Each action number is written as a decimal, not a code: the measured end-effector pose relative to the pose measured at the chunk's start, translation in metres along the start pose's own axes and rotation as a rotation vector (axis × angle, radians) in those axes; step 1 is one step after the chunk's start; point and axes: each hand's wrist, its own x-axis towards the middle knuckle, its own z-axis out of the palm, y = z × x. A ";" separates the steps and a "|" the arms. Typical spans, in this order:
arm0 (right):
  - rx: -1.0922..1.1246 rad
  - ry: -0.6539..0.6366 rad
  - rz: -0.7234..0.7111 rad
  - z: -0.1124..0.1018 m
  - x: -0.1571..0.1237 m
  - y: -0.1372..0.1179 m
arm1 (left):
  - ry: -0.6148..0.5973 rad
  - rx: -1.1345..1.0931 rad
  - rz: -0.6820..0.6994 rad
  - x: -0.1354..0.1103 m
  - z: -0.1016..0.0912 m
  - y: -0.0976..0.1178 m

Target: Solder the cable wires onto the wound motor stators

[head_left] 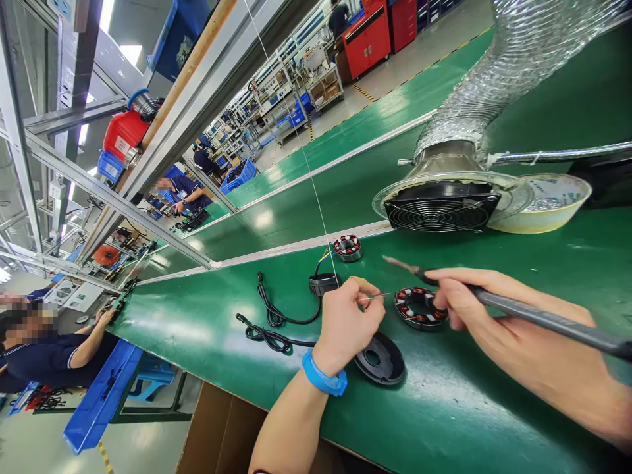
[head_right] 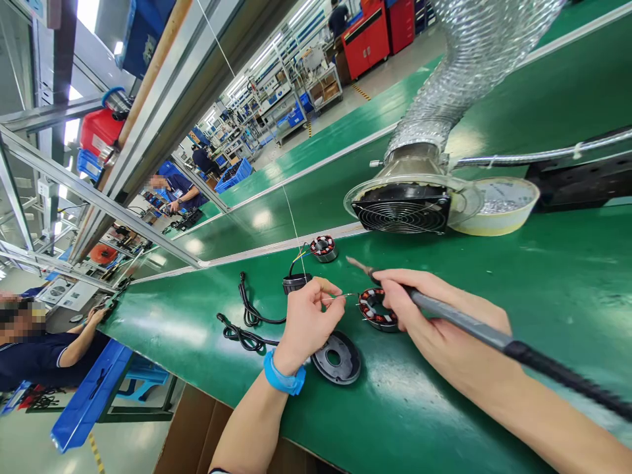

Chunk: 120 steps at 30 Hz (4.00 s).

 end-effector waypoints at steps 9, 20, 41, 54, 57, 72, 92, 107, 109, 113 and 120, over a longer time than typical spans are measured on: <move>0.156 -0.233 -0.117 0.029 -0.010 0.031 | -0.063 -0.169 -0.049 0.001 0.000 0.002; 0.125 -0.199 -0.157 0.028 -0.006 0.017 | -0.262 -0.220 -0.250 0.003 -0.011 0.013; 0.139 -0.264 -0.258 0.031 -0.011 0.030 | -0.423 -0.546 -0.457 0.018 -0.013 0.002; 0.163 -0.239 -0.051 0.028 -0.010 0.035 | -0.370 -0.620 -0.530 0.020 -0.008 0.001; 0.155 -0.221 -0.046 0.031 -0.011 0.035 | -0.361 -0.624 -0.531 0.019 -0.008 0.004; -0.010 0.149 -0.165 -0.001 -0.008 0.011 | -0.362 -0.603 -0.490 0.017 -0.008 0.000; 0.049 0.168 -0.174 -0.004 -0.009 0.003 | -0.361 -0.598 -0.477 0.016 -0.006 -0.002; 0.077 0.246 -0.065 -0.005 -0.005 -0.001 | -0.366 -0.587 -0.473 0.016 -0.007 0.002; 0.066 0.212 -0.092 -0.004 -0.006 0.000 | -0.364 -0.587 -0.477 0.016 -0.007 0.002; -0.017 0.152 -0.206 0.001 -0.009 0.004 | -0.348 -0.573 -0.472 0.015 -0.007 0.004; 0.060 -0.121 -0.289 0.025 -0.014 0.021 | -0.345 -0.494 -0.409 0.013 -0.008 0.007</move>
